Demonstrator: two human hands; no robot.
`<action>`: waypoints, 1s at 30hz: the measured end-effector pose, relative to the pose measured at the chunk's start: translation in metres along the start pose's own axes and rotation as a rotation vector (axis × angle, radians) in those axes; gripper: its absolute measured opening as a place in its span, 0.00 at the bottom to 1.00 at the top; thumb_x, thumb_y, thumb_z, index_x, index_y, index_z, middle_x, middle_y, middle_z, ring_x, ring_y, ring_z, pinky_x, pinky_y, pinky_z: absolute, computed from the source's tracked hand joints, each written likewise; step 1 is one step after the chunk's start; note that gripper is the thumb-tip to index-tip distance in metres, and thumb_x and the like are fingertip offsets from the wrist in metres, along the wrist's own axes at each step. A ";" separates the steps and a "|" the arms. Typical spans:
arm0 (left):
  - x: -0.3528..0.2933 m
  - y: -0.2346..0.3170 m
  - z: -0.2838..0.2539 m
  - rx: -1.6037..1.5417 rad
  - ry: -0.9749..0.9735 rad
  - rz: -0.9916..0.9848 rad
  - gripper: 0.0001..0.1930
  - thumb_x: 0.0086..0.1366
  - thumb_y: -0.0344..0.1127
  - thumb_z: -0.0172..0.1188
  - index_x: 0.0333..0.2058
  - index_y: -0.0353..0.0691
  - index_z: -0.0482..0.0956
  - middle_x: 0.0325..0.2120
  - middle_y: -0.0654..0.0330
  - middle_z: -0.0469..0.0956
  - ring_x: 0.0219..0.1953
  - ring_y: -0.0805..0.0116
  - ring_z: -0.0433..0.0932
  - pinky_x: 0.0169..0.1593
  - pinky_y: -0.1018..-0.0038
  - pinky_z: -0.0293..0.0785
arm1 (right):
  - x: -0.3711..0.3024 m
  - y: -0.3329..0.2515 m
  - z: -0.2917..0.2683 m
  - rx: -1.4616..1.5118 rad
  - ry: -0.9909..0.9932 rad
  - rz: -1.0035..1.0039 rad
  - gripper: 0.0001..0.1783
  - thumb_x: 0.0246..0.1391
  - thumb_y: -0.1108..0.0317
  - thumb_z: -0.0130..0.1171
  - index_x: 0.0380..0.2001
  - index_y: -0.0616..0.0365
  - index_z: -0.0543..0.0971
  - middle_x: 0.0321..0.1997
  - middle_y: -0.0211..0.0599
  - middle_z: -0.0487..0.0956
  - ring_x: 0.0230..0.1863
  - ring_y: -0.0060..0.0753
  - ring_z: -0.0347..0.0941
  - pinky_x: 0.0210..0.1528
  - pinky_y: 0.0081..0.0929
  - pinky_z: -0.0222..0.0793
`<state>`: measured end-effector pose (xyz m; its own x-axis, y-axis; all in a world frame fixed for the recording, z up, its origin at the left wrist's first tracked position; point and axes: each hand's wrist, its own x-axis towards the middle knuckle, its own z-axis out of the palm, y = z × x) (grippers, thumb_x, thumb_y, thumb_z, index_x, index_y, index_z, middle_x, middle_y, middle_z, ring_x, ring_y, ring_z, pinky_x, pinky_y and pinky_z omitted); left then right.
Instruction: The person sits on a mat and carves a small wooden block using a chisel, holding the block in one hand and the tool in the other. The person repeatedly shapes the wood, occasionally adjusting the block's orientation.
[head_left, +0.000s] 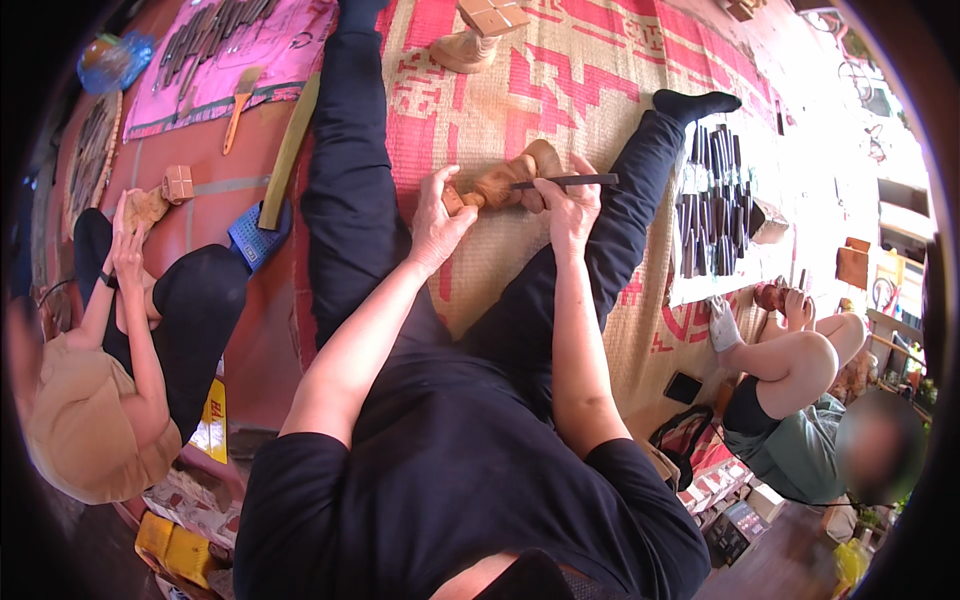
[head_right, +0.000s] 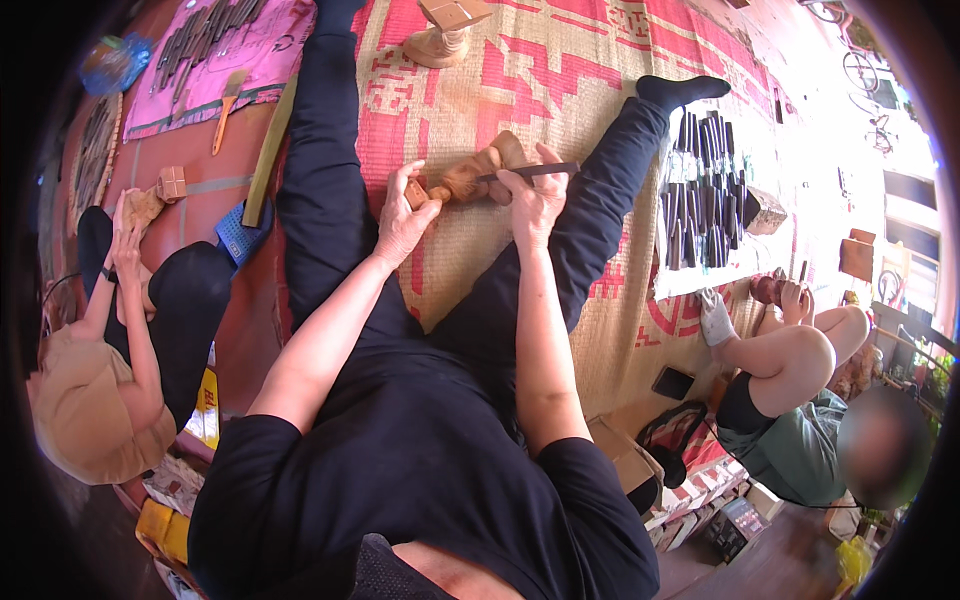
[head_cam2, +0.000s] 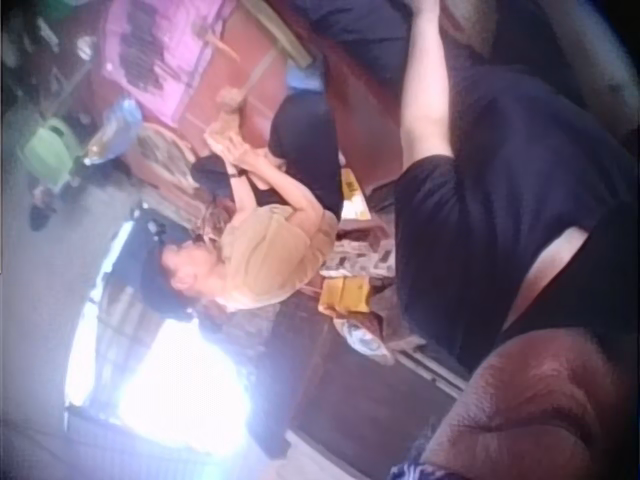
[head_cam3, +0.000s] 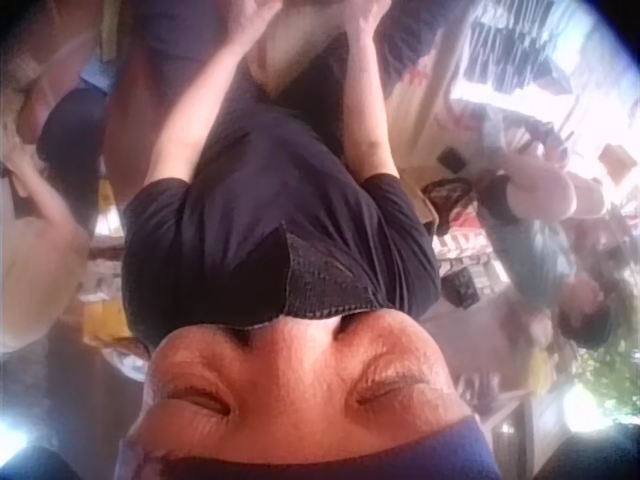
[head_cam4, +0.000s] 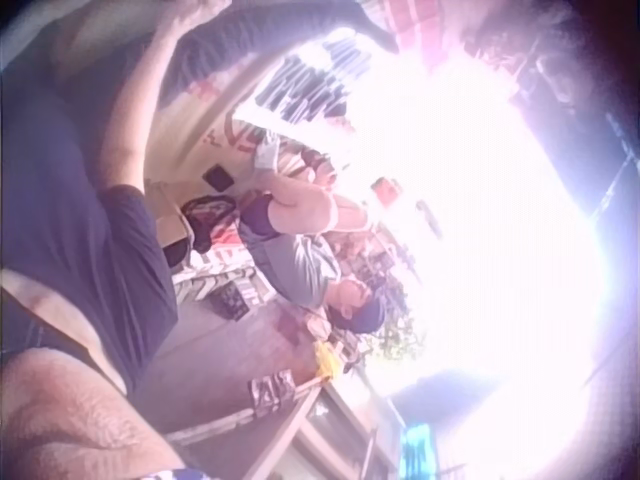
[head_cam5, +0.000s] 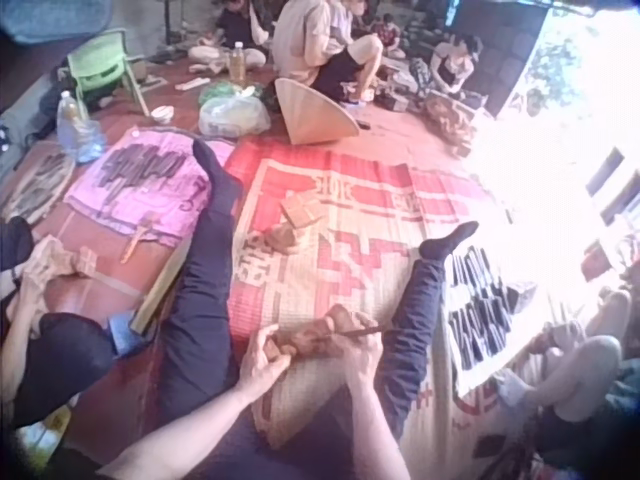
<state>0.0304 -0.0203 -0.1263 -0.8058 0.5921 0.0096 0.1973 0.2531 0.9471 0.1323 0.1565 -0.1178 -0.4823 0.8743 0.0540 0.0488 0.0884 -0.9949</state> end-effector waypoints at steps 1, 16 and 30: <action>-0.001 0.004 0.001 0.013 -0.009 -0.018 0.32 0.54 0.30 0.63 0.59 0.43 0.65 0.51 0.51 0.67 0.56 0.57 0.70 0.61 0.64 0.67 | 0.002 0.000 -0.002 -0.010 0.016 -0.019 0.35 0.42 0.84 0.71 0.57 0.64 0.71 0.39 0.28 0.77 0.39 0.18 0.73 0.47 0.18 0.69; 0.001 -0.002 -0.002 -0.015 -0.005 -0.052 0.33 0.54 0.30 0.64 0.59 0.42 0.65 0.51 0.51 0.68 0.56 0.57 0.70 0.61 0.65 0.66 | -0.013 -0.032 0.017 0.286 -0.044 0.167 0.35 0.42 0.83 0.71 0.57 0.64 0.71 0.38 0.26 0.76 0.40 0.17 0.72 0.48 0.17 0.68; 0.000 0.000 0.000 -0.008 -0.001 -0.015 0.33 0.53 0.30 0.63 0.59 0.43 0.64 0.51 0.51 0.67 0.56 0.57 0.70 0.61 0.64 0.66 | -0.007 -0.020 0.012 0.100 -0.024 0.079 0.35 0.43 0.85 0.69 0.56 0.64 0.70 0.37 0.28 0.78 0.39 0.17 0.73 0.46 0.18 0.69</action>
<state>0.0305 -0.0202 -0.1261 -0.8080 0.5892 -0.0053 0.1803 0.2558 0.9498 0.1238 0.1430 -0.0994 -0.5017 0.8647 -0.0258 0.0002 -0.0297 -0.9996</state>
